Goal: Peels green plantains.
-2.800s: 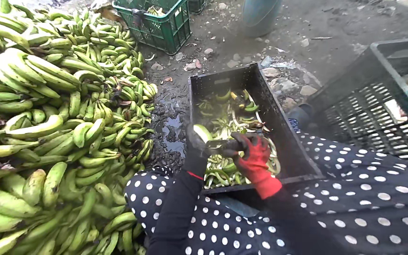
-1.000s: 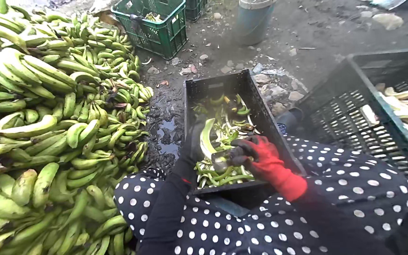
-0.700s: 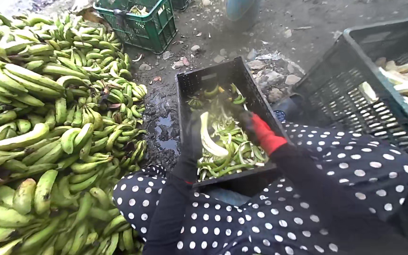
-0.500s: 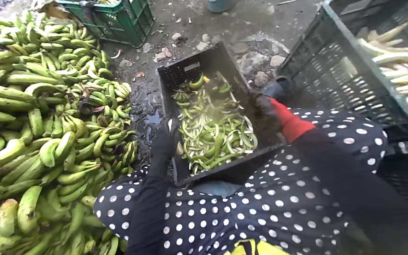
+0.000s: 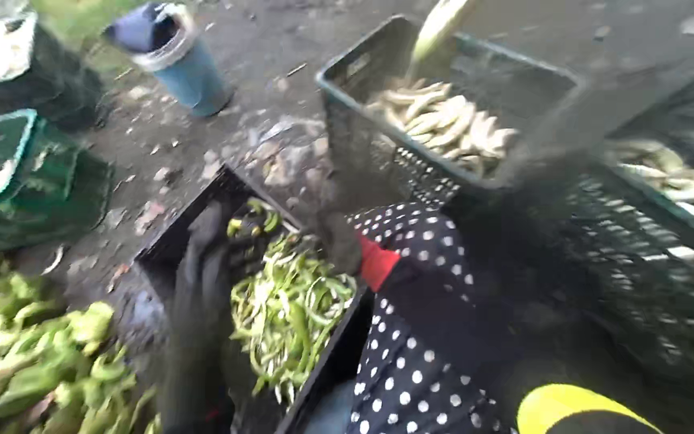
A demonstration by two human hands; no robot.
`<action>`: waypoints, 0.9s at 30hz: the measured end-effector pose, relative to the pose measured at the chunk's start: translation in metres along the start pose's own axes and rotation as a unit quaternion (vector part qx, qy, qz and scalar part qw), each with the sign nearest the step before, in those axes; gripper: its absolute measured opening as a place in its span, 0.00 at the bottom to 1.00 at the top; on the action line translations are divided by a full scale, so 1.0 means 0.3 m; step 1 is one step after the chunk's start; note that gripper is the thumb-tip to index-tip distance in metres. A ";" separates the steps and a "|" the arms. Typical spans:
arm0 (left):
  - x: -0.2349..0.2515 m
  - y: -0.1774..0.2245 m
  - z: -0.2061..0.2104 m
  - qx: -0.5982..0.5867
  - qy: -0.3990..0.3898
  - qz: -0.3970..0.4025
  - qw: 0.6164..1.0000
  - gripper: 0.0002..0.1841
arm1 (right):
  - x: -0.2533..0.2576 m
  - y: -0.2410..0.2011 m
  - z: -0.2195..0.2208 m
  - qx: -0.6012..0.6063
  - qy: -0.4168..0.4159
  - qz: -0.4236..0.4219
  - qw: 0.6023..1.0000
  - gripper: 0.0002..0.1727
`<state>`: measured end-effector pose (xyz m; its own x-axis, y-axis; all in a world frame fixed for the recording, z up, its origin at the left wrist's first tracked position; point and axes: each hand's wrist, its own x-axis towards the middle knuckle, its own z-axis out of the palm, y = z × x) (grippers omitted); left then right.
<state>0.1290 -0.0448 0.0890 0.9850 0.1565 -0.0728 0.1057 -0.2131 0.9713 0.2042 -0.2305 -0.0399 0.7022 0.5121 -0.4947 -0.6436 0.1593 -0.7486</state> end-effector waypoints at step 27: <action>-0.305 -0.556 -0.169 -0.307 0.050 -0.268 0.912 0.11 | -0.047 -0.073 0.094 0.020 -0.069 -0.043 0.996 0.29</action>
<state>0.0143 0.0254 -0.0548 0.7935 0.1723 -0.5836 0.4420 0.4960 0.7474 0.1999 -0.2174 -0.0042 0.7087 0.6056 -0.3619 -0.5962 0.2399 -0.7662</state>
